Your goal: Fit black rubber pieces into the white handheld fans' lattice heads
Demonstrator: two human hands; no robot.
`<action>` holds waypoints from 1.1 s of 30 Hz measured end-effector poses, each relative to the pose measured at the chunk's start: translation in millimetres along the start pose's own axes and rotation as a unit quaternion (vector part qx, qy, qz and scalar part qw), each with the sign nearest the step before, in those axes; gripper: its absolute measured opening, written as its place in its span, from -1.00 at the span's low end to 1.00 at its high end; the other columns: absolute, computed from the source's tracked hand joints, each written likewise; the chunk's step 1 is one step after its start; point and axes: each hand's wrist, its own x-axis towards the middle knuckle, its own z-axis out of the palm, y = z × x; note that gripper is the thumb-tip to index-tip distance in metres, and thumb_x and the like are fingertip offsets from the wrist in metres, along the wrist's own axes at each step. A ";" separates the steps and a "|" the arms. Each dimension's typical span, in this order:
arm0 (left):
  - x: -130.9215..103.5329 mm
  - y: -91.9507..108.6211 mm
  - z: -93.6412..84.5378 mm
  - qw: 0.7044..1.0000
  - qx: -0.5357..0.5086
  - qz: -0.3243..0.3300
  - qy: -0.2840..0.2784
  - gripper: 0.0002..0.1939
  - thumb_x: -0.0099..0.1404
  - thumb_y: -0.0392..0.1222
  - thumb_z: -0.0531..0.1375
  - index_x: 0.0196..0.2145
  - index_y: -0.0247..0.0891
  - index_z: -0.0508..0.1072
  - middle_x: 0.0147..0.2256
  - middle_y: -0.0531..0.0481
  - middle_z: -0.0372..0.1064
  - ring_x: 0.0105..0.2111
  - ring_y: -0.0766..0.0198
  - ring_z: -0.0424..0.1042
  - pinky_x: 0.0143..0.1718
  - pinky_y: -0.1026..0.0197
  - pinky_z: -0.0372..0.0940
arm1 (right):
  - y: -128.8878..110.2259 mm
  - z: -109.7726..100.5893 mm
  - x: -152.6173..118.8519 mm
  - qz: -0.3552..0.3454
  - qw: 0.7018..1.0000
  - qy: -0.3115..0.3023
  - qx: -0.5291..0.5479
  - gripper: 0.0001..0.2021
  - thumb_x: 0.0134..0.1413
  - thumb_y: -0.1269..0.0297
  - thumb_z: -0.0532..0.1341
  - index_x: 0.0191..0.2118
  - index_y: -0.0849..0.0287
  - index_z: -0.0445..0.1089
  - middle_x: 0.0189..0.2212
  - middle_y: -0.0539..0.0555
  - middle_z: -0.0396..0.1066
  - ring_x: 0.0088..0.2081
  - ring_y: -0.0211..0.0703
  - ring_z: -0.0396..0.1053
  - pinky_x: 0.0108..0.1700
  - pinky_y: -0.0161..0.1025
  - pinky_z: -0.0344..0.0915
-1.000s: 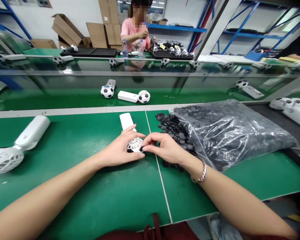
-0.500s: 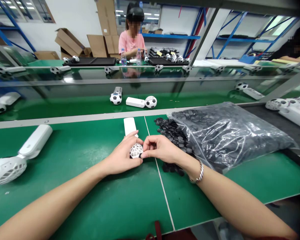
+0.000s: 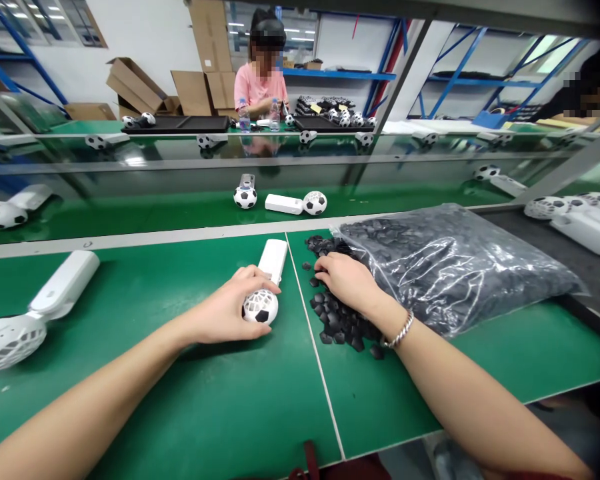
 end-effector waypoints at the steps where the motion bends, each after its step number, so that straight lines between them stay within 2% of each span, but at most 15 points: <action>1: -0.3 -1.5 -3.2 1.000 -0.004 0.011 -0.014 -0.52 0.00 -0.26 0.23 -0.08 -0.11 0.25 -0.07 0.00 0.11 -0.01 0.12 0.13 0.06 0.05 0.08 | 0.1 -0.5 -0.1 0.000 1.000 -0.002 0.004 -0.89 0.08 0.34 0.11 -0.31 0.14 0.38 -0.32 0.08 0.37 -0.23 -0.11 0.32 -0.33 -0.27 0.19; 4: 0.1 -5.5 -7.6 0.999 -0.016 0.019 -0.030 -0.48 0.01 -0.30 0.20 -0.04 -0.09 0.21 0.00 0.00 0.06 0.04 0.12 0.09 0.10 0.05 0.03 | 1.7 -1.6 1.1 0.001 1.000 -0.008 0.027 -0.90 0.06 0.37 0.12 -0.32 0.14 0.38 -0.30 0.07 0.37 -0.23 -0.12 0.32 -0.32 -0.27 0.19; 9: 1.6 -6.9 -5.3 0.998 -0.016 -0.061 -0.002 -0.45 -0.05 -0.11 0.28 -0.07 -0.14 0.24 -0.09 -0.04 0.05 -0.05 0.08 0.18 0.01 0.02 0.13 | 4.0 -3.4 5.8 0.012 0.997 -0.032 0.071 -0.84 0.03 0.41 0.10 -0.27 0.14 0.38 -0.27 0.07 0.38 -0.27 -0.14 0.33 -0.30 -0.26 0.18; 13: 0.7 -9.5 -9.6 0.998 -0.031 -0.045 -0.028 -0.45 0.00 -0.16 0.24 -0.03 -0.11 0.21 -0.10 0.00 0.10 -0.16 0.16 0.25 -0.12 0.13 0.21 | 3.4 -3.6 5.1 -0.004 0.996 -0.028 0.088 -0.85 0.00 0.46 0.09 -0.44 0.15 0.38 -0.28 0.06 0.34 -0.29 -0.19 0.32 -0.28 -0.28 0.18; 15: 0.6 -11.5 -12.1 0.998 -0.041 -0.039 -0.028 -0.45 0.01 -0.19 0.23 -0.01 -0.10 0.20 -0.09 0.01 0.11 -0.16 0.17 0.26 -0.13 0.16 0.21 | 2.8 -3.4 3.5 -0.004 0.995 -0.016 0.103 -0.87 -0.01 0.45 0.10 -0.45 0.16 0.37 -0.29 0.06 0.33 -0.31 -0.21 0.32 -0.28 -0.29 0.19; 18: 2.1 -13.4 -13.8 0.998 -0.036 -0.055 0.006 -0.48 -0.02 -0.23 0.21 -0.05 -0.14 0.23 -0.09 0.00 0.14 -0.15 0.16 0.25 -0.13 0.16 0.19 | 2.0 -4.0 1.7 0.001 0.992 0.005 0.129 -0.90 0.02 0.42 0.11 -0.38 0.16 0.37 -0.33 0.05 0.34 -0.34 -0.23 0.32 -0.28 -0.29 0.21; 23: 5.4 -16.4 -13.7 0.988 -0.043 -0.132 0.072 -0.51 -0.02 -0.22 0.19 -0.09 -0.19 0.23 -0.17 -0.01 0.21 -0.24 0.17 0.27 -0.25 0.17 0.20 | -4.0 -5.3 0.5 -0.034 0.986 0.037 0.157 -0.86 0.07 0.36 0.10 -0.33 0.17 0.42 -0.34 0.06 0.37 -0.29 -0.22 0.32 -0.19 -0.28 0.22; 30: 5.8 -19.6 -14.0 0.986 -0.051 -0.138 0.080 -0.51 -0.01 -0.21 0.19 -0.08 -0.17 0.21 -0.18 0.01 0.21 -0.28 0.21 0.27 -0.31 0.21 0.18 | -15.0 -1.1 -2.9 -0.081 0.985 -0.021 0.154 -0.93 -0.01 0.33 0.20 -0.36 0.13 0.43 -0.35 0.05 0.38 -0.25 -0.18 0.32 -0.20 -0.27 0.21; 33: 4.8 -19.2 -13.4 0.987 -0.065 -0.126 0.070 -0.52 -0.02 -0.23 0.19 -0.09 -0.17 0.22 -0.20 0.02 0.21 -0.30 0.23 0.27 -0.33 0.23 0.18 | -16.5 -3.0 -5.5 -0.079 0.984 -0.030 0.160 -0.98 -0.03 0.37 0.20 -0.40 0.16 0.37 -0.43 0.02 0.37 -0.33 -0.21 0.30 -0.30 -0.30 0.20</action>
